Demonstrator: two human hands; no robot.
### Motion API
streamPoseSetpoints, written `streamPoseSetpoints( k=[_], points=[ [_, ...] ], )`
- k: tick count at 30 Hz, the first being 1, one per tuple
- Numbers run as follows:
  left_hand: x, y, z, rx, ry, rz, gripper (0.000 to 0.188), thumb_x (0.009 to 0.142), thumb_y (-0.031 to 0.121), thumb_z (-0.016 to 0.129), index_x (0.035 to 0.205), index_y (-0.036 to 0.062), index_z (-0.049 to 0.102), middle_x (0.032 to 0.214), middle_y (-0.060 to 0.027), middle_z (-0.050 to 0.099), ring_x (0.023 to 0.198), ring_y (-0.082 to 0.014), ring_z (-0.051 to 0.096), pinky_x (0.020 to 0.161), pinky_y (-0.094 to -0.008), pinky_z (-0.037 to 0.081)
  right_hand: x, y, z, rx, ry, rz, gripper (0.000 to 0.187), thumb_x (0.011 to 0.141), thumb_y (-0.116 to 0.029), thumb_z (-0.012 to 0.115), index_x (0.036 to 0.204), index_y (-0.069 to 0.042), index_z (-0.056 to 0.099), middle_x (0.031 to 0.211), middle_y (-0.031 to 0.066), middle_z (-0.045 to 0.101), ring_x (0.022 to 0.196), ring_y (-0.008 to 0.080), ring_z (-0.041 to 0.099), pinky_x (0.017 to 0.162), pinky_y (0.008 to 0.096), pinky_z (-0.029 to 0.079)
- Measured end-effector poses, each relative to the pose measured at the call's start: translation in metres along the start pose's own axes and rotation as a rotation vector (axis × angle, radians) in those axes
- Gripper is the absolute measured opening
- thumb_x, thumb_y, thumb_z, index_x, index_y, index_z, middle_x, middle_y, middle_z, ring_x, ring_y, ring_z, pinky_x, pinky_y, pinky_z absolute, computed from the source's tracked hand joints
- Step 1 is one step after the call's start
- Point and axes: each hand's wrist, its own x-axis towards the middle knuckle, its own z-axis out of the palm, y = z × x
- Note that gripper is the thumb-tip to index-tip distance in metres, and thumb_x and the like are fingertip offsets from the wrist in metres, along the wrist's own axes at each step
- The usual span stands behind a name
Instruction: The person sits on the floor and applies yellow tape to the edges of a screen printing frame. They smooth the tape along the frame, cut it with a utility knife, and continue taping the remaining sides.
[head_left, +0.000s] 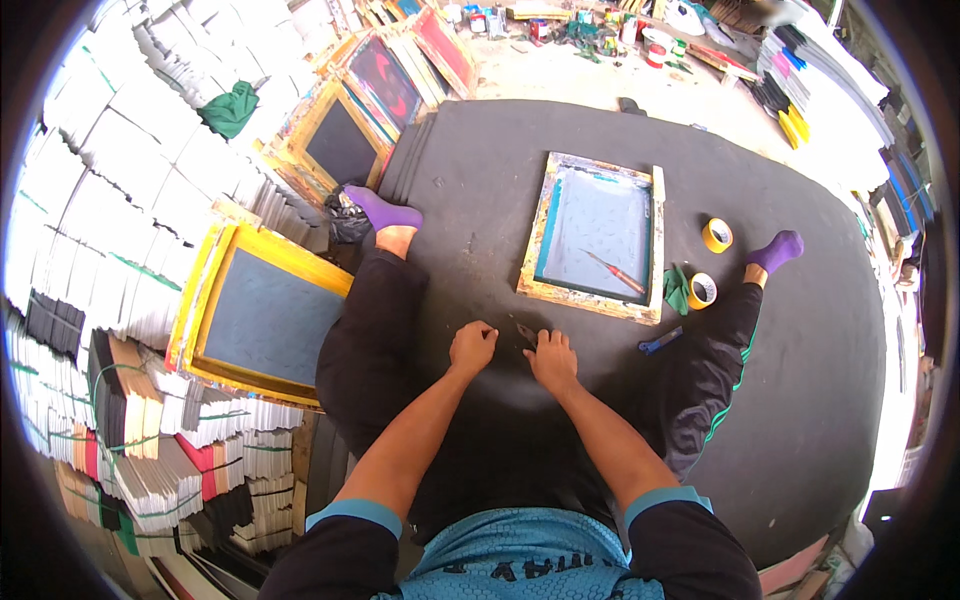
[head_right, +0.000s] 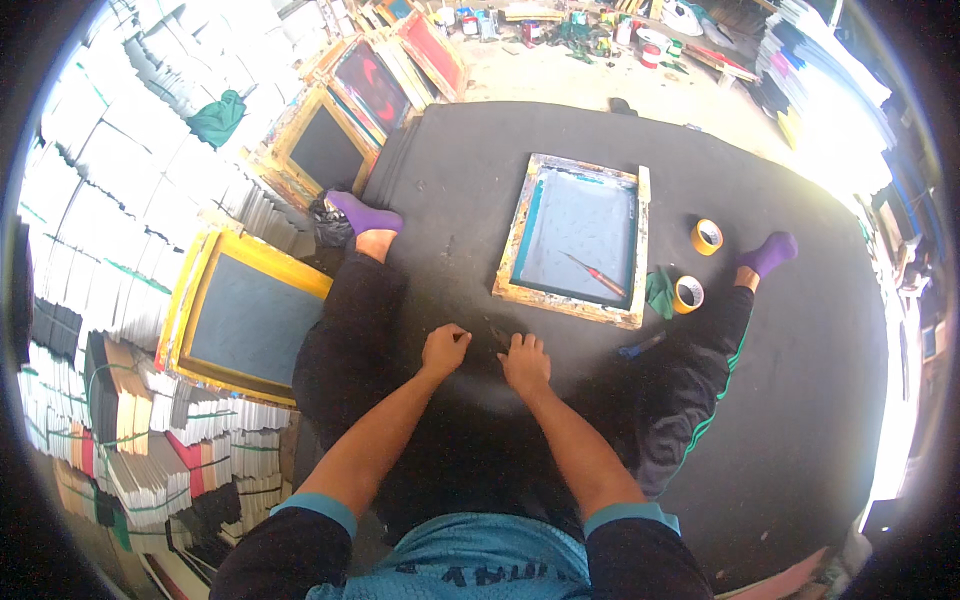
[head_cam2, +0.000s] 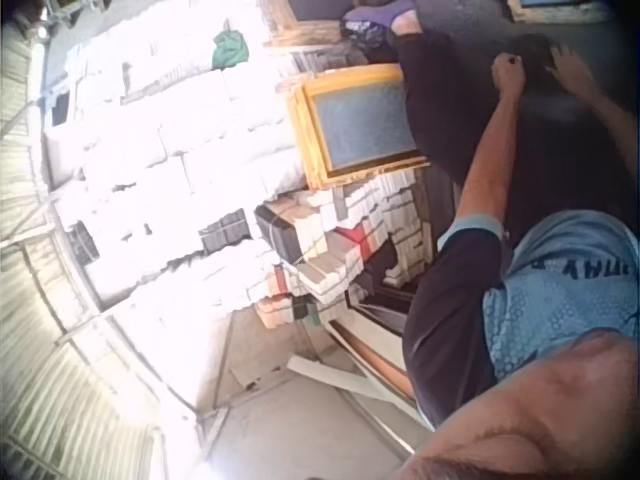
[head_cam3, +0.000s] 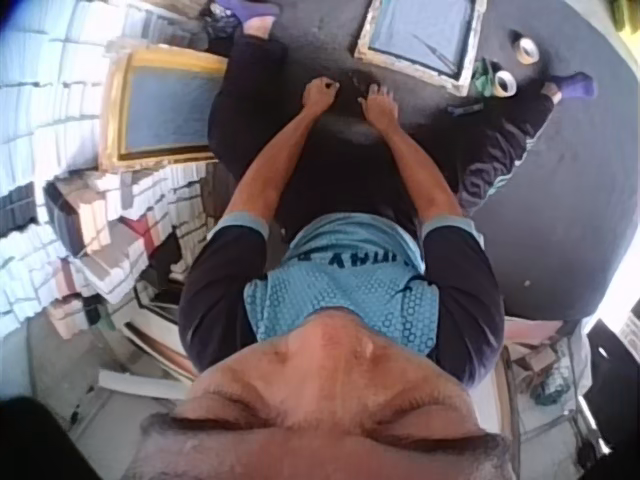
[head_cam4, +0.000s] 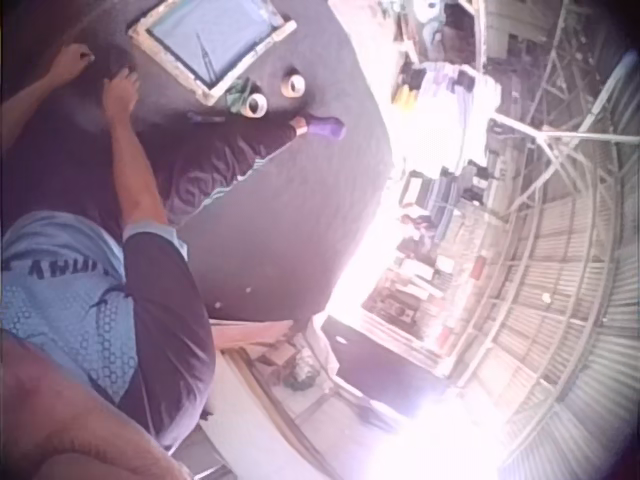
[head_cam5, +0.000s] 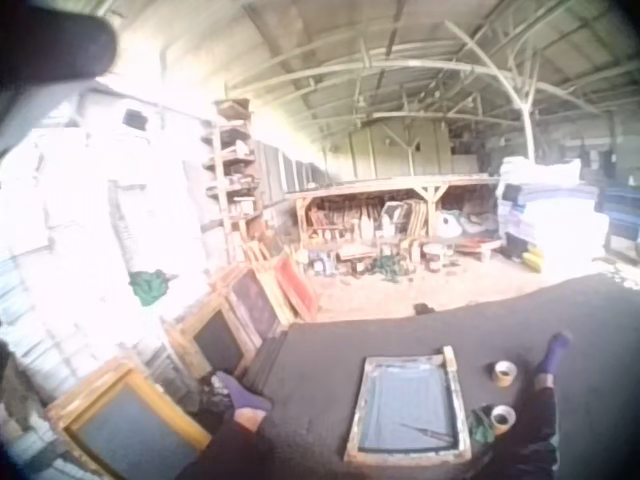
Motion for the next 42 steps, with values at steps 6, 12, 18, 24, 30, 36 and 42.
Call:
streamPoseSetpoints(
  k=[6,12,18,24,30,36,42],
  points=[
    [0.021,-0.02,0.012,-0.021,0.07,0.058,0.023,0.099,0.027,0.067,0.099,0.005,0.075,0.108,-0.0144,0.073,0.103,-0.0372,0.069,0.088,-0.0476,0.054,0.027,-0.009,0.014,-0.085,0.148,-0.033,0.064,0.098,-0.051,0.063,0.139,-0.002,0.055,0.133,0.0195,0.056,0.129,0.0397,0.053,0.104,0.0561,0.045],
    [0.061,-0.029,0.01,-0.082,0.183,0.069,0.025,0.097,0.025,0.069,0.104,0.0026,0.076,0.106,-0.0174,0.074,0.099,-0.0383,0.071,0.086,-0.0461,0.055,0.061,-0.053,0.05,-0.224,0.239,0.056,0.073,0.101,-0.052,0.056,0.151,0.0,0.048,0.153,0.0267,0.046,0.143,0.044,0.041,0.115,0.0571,0.035],
    [0.107,-0.03,-0.007,-0.086,0.209,0.137,0.025,0.098,0.024,0.067,0.109,0.0027,0.076,0.109,-0.0158,0.073,0.103,-0.0371,0.069,0.089,-0.045,0.054,0.082,-0.082,0.063,0.082,0.225,-0.048,0.066,0.104,-0.04,0.054,0.156,-0.002,0.042,0.159,0.0254,0.04,0.15,0.0432,0.035,0.122,0.0571,0.028],
    [0.125,-0.046,-0.019,0.035,0.376,0.217,0.022,0.101,0.021,0.061,0.114,0.0082,0.074,0.122,-0.0077,0.068,0.123,-0.0336,0.056,0.103,-0.0476,0.045,0.062,-0.088,0.055,-0.031,0.057,-0.399,0.073,0.103,-0.044,0.057,0.159,-0.001,0.037,0.164,0.0245,0.036,0.154,0.0407,0.03,0.124,0.0565,0.027],
    [0.129,-0.07,-0.013,0.062,0.427,0.272,0.03,0.104,0.02,0.055,0.127,0.0075,0.069,0.141,-0.0108,0.06,0.137,-0.0348,0.047,0.114,-0.0507,0.037,0.119,-0.1,0.053,-0.022,0.094,-0.333,0.076,0.103,-0.045,0.057,0.159,0.001,0.036,0.167,0.0253,0.03,0.156,0.041,0.027,0.124,0.0574,0.026],
    [0.129,-0.085,-0.013,-0.078,0.413,0.366,0.039,0.109,0.028,0.046,0.131,0.0037,0.067,0.145,-0.0151,0.058,0.141,-0.037,0.045,0.117,-0.0503,0.034,0.079,-0.095,0.062,-0.041,0.037,-0.457,0.075,0.101,-0.045,0.06,0.158,0.0,0.039,0.166,0.0243,0.031,0.155,0.0394,0.029,0.124,0.0557,0.027],
    [0.129,-0.085,-0.016,-0.147,0.363,0.373,0.046,0.11,0.033,0.041,0.135,0.0022,0.065,0.148,-0.0164,0.056,0.145,-0.0379,0.042,0.12,-0.0506,0.032,0.147,-0.106,0.057,-0.001,0.117,-0.394,0.073,0.101,-0.043,0.06,0.158,-0.001,0.039,0.167,0.0223,0.032,0.156,0.0379,0.028,0.125,0.0554,0.026]
  ],
)
